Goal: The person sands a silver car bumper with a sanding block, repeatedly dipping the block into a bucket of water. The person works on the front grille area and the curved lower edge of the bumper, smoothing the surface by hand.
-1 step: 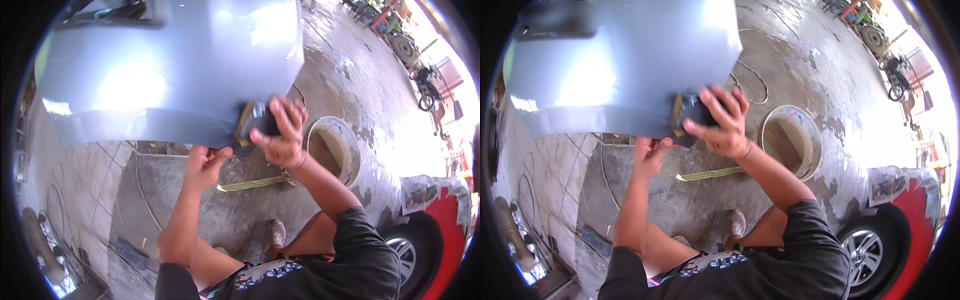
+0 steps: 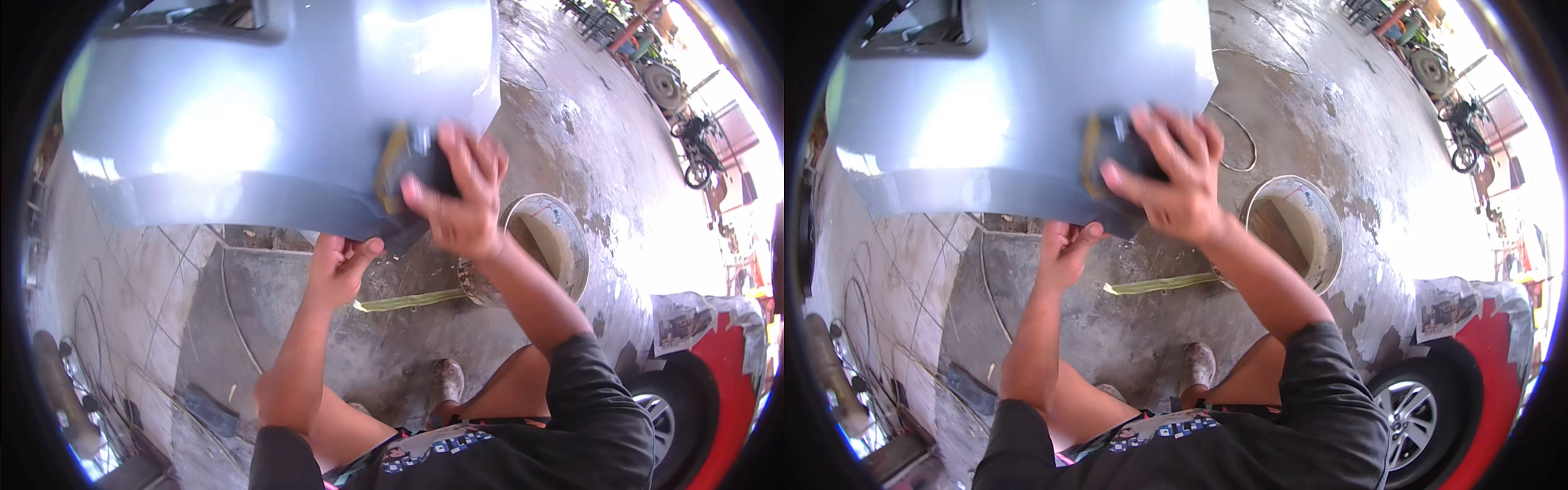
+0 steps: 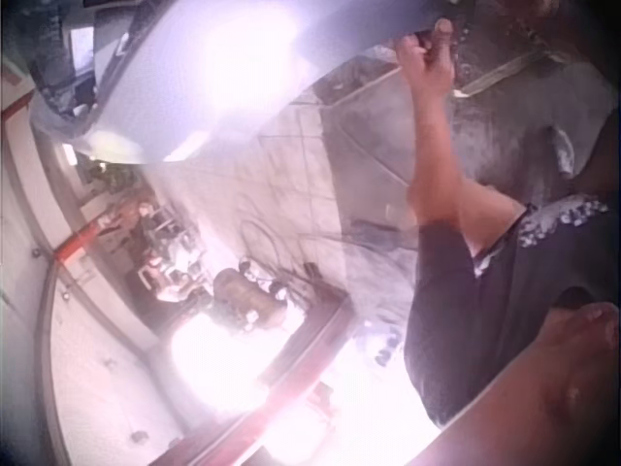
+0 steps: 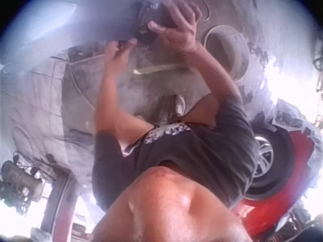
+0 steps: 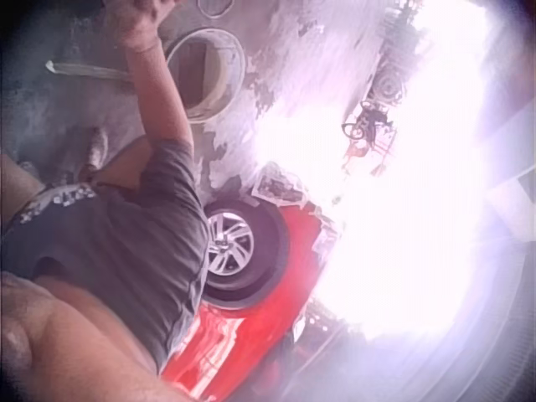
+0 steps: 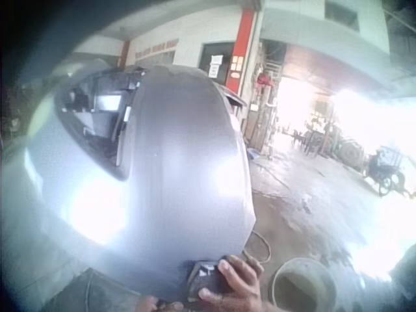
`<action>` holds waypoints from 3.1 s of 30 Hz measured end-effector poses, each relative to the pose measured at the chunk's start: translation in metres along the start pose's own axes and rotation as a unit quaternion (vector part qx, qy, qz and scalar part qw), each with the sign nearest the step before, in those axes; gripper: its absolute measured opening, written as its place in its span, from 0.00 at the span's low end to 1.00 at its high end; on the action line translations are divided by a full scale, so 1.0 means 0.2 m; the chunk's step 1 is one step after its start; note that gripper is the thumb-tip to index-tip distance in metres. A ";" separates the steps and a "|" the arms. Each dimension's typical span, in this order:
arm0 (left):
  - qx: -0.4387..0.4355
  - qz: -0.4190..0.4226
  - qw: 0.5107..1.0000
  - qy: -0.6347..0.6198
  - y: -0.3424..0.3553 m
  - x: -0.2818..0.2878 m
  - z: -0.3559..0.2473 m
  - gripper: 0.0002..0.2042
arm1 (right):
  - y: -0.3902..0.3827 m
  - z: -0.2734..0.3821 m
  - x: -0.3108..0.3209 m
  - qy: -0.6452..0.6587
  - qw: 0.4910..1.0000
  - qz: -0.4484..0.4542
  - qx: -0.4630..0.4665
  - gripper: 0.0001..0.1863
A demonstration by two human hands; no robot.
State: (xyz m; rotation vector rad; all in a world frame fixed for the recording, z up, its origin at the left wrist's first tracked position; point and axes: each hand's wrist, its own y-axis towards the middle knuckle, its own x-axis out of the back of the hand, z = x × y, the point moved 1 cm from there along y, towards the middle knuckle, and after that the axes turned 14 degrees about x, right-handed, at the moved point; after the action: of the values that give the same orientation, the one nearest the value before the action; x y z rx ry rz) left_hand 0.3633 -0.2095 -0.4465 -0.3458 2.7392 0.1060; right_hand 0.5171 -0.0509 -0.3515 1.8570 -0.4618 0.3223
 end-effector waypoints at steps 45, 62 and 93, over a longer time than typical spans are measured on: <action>0.010 0.030 0.994 0.109 0.12 0.08 0.21 0.20 | 1.26 0.32 -0.73 0.052 0.881 0.243 0.403 0.22; 0.067 0.217 0.935 -0.274 0.12 0.27 0.32 0.29 | 0.05 0.05 -0.02 0.038 0.942 0.177 0.281 0.18; 0.109 0.110 0.958 -0.243 -0.03 0.15 0.09 0.27 | 0.10 0.23 0.00 -0.060 0.993 0.043 0.087 0.18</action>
State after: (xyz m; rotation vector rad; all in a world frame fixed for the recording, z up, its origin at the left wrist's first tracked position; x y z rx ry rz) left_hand 0.3440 -0.2205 -0.4750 0.0472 2.2603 -0.0477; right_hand 0.5071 -0.0993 -0.3491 2.0366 -0.6150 0.3176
